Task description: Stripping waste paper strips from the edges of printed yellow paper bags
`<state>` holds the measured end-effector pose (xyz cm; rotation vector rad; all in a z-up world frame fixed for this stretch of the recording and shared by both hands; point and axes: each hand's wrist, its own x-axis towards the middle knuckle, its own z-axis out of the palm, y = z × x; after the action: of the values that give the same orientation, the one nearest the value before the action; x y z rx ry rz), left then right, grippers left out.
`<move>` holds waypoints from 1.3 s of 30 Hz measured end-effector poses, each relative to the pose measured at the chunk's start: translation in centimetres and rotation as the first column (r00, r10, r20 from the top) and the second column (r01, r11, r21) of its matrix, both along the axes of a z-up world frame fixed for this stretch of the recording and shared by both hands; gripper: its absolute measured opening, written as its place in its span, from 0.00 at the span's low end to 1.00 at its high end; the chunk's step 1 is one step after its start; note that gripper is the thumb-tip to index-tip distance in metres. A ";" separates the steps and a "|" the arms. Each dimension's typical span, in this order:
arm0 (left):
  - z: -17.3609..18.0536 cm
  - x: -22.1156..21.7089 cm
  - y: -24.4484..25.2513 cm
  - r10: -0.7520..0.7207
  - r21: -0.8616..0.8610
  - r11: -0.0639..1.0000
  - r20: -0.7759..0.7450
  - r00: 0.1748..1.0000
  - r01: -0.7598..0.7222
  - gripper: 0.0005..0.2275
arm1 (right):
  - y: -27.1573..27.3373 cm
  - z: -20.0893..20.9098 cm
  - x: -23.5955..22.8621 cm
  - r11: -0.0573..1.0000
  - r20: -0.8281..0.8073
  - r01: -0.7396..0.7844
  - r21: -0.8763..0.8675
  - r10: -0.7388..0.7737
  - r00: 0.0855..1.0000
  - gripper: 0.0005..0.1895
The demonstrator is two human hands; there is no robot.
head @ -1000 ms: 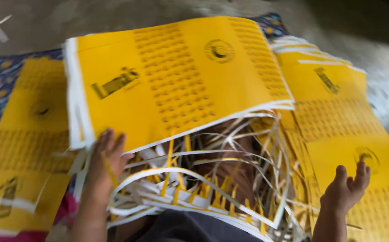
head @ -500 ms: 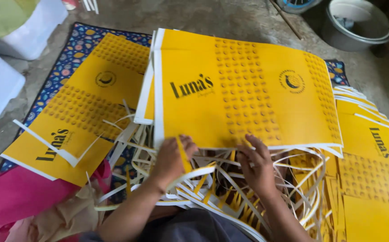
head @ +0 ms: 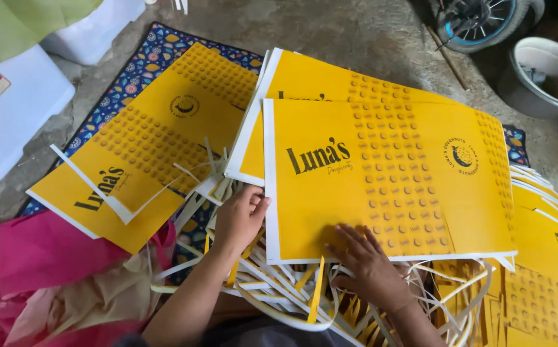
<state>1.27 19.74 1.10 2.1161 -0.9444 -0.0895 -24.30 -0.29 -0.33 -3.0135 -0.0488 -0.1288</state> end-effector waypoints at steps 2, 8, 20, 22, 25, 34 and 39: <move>-1.0 -0.1 0.1 0.082 0.110 0.993 -0.296 0.952 -0.051 0.16 | -0.2 -0.5 0.1 0.994 0.128 -0.045 -0.100 0.057 0.990 0.27; -1.9 -1.7 -0.8 -0.211 -0.299 0.908 -0.931 0.297 -0.293 0.35 | 0.6 2.4 0.2 0.994 0.452 0.004 -0.112 0.047 0.891 0.07; 0.4 -3.9 -2.9 -0.320 -0.350 0.895 -0.936 0.150 -0.276 0.32 | 1.7 3.8 2.1 0.997 0.597 0.026 -0.070 0.021 0.802 0.10; 1.0 -3.8 -2.9 -0.262 -0.301 0.905 -0.951 0.165 -0.299 0.32 | 1.9 3.9 2.1 0.998 0.589 0.022 -0.058 0.016 0.808 0.10; 0.5 -3.6 -3.1 -0.181 -0.247 0.906 -0.960 0.212 -0.345 0.31 | 1.8 3.1 1.8 0.999 0.564 0.001 -0.033 0.018 0.825 0.08; -0.3 -5.6 -3.1 -0.200 -0.304 0.915 -0.913 0.355 -0.266 0.16 | 1.2 5.5 1.8 0.967 0.272 0.110 0.230 -0.172 0.947 0.35; -0.9 -6.7 -3.4 -0.337 -0.500 0.842 -0.779 0.528 -0.201 0.13 | 0.7 7.5 2.7 0.969 0.160 0.095 0.229 -0.134 0.978 0.56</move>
<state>-5.39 16.29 0.18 1.2044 -0.3510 -0.7598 -21.65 0.43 7.13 -2.7751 0.1164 -0.3834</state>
